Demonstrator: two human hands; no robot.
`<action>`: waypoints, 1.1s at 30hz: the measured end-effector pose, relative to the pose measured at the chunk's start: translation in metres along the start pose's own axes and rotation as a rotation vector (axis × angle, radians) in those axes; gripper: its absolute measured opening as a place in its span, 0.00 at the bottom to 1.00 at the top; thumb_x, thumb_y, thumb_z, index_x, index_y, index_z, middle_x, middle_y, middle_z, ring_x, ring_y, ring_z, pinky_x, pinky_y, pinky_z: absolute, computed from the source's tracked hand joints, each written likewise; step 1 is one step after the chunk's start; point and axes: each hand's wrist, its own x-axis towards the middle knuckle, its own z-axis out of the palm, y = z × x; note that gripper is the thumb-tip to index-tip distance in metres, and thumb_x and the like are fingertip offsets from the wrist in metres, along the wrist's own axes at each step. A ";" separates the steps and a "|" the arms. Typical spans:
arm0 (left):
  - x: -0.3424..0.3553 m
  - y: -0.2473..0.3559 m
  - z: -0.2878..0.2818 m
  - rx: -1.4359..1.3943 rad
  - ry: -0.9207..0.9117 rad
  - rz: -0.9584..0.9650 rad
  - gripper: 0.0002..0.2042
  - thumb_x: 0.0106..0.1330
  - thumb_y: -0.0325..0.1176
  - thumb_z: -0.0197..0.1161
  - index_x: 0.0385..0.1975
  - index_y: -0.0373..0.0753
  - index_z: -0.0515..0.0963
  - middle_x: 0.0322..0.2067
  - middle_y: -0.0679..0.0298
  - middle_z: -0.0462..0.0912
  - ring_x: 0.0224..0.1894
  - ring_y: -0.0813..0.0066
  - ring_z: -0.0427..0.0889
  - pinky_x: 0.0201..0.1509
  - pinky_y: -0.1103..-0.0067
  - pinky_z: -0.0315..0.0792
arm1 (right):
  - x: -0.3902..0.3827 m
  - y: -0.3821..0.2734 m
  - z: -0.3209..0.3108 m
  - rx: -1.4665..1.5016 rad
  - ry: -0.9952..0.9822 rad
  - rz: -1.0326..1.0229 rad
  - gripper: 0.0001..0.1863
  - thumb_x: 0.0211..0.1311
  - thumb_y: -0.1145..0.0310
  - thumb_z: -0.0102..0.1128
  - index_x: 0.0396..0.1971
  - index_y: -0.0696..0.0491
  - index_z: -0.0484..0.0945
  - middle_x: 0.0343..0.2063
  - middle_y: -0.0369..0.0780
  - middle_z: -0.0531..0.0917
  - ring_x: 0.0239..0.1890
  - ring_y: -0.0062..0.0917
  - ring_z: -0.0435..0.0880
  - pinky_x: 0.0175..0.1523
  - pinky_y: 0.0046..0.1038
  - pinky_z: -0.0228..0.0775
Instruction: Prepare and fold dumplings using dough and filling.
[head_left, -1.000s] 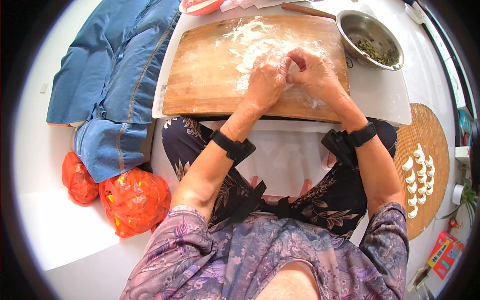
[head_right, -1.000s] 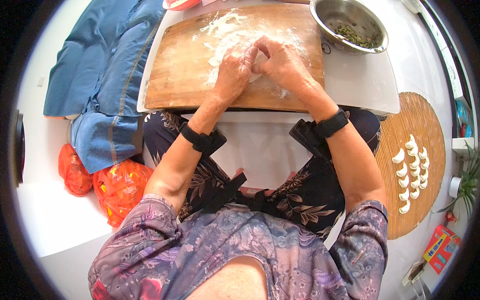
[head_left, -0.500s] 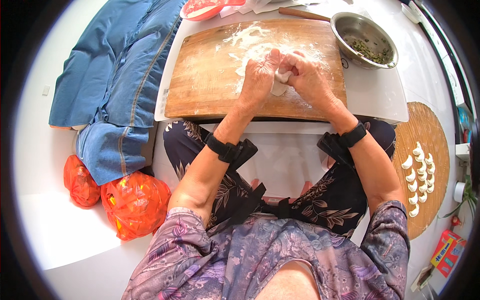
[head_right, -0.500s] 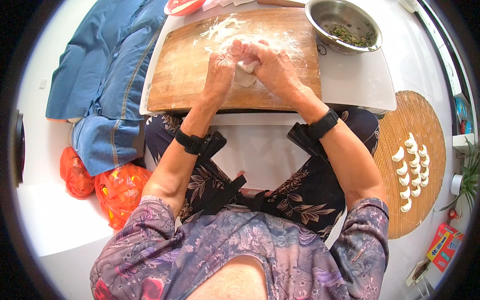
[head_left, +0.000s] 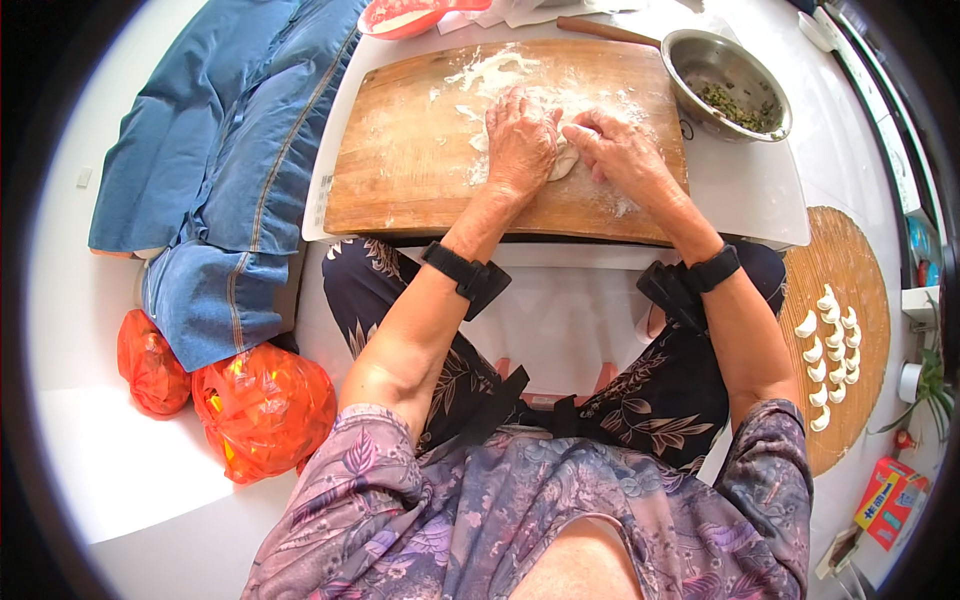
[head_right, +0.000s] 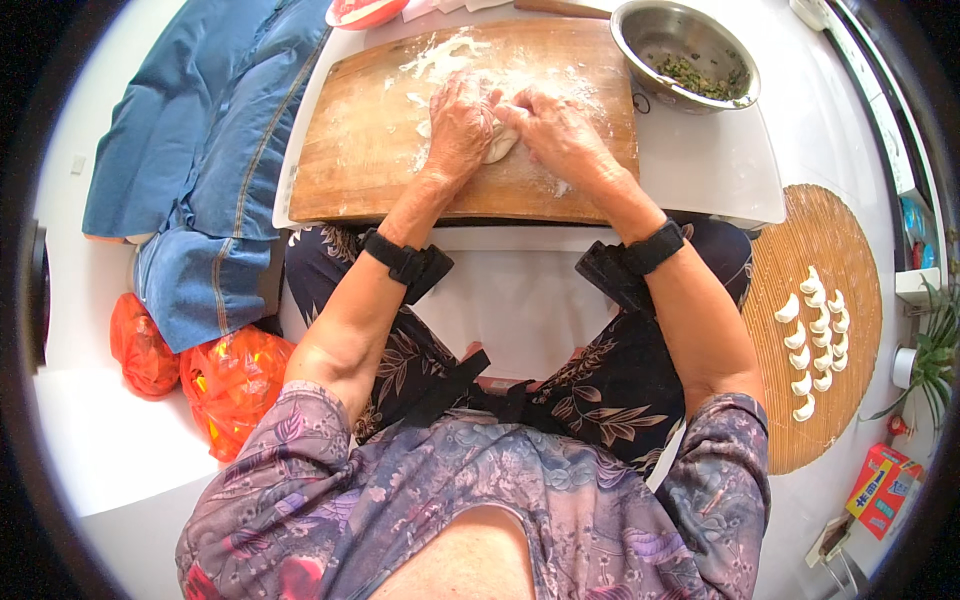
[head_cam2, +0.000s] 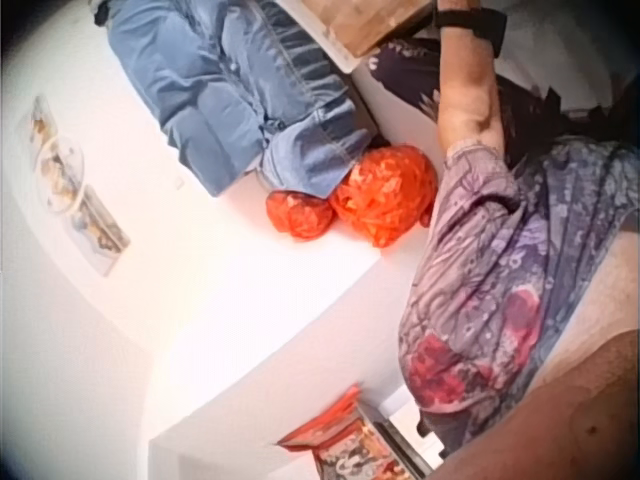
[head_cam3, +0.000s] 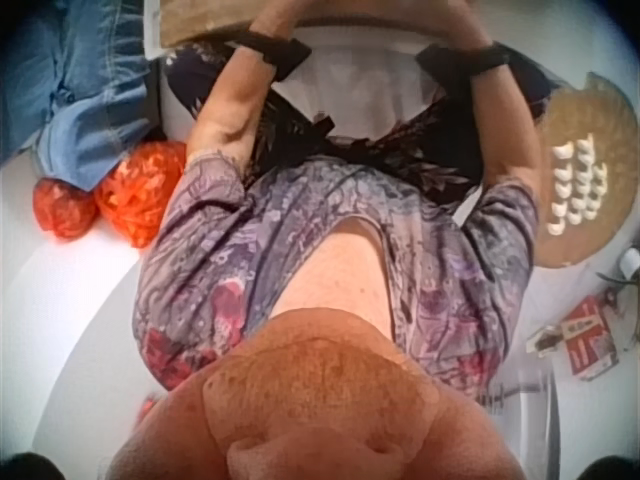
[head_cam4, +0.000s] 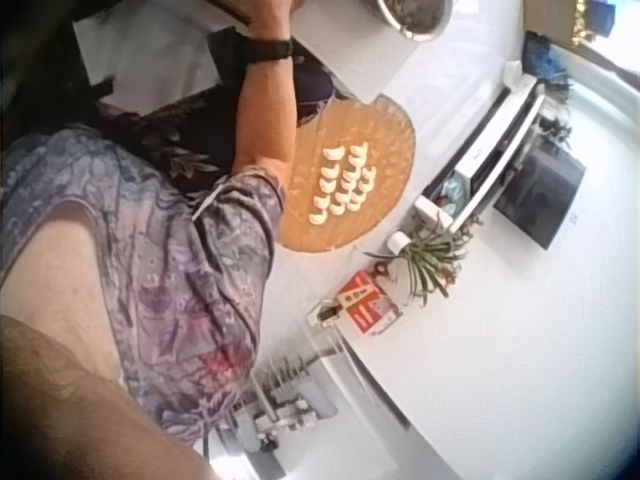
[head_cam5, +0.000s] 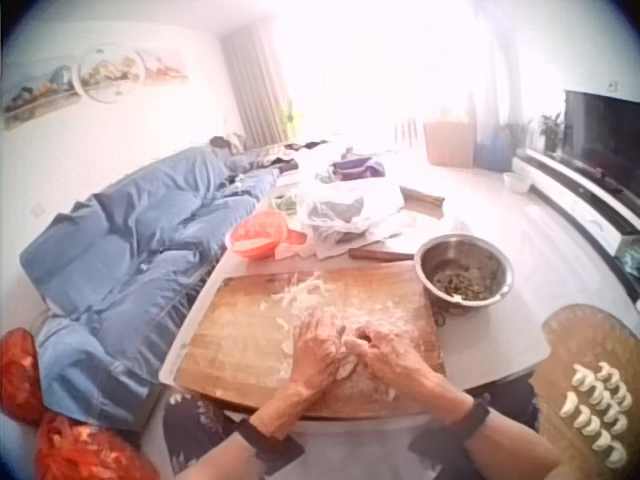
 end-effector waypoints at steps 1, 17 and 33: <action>0.004 0.001 -0.001 0.001 0.010 0.008 0.19 0.66 0.37 0.53 0.47 0.25 0.71 0.51 0.42 0.72 0.57 0.47 0.66 0.64 0.60 0.54 | 0.001 -0.002 0.001 -0.116 0.042 -0.019 0.18 0.57 0.61 0.57 0.36 0.63 0.77 0.26 0.47 0.80 0.30 0.30 0.79 0.39 0.30 0.70; -0.024 0.004 -0.019 -0.218 0.004 0.102 0.16 0.63 0.28 0.54 0.46 0.21 0.70 0.50 0.34 0.69 0.54 0.39 0.67 0.57 0.61 0.64 | -0.011 0.005 0.011 -0.145 -0.025 -0.256 0.11 0.51 0.75 0.59 0.34 0.58 0.70 0.31 0.41 0.78 0.33 0.26 0.78 0.40 0.27 0.70; 0.001 0.020 -0.036 -0.903 -0.081 -0.384 0.15 0.66 0.28 0.53 0.49 0.26 0.70 0.45 0.40 0.75 0.43 0.43 0.75 0.52 0.68 0.68 | -0.005 0.003 0.013 -0.266 0.185 -0.559 0.06 0.51 0.75 0.57 0.30 0.58 0.74 0.28 0.45 0.76 0.31 0.34 0.77 0.37 0.34 0.69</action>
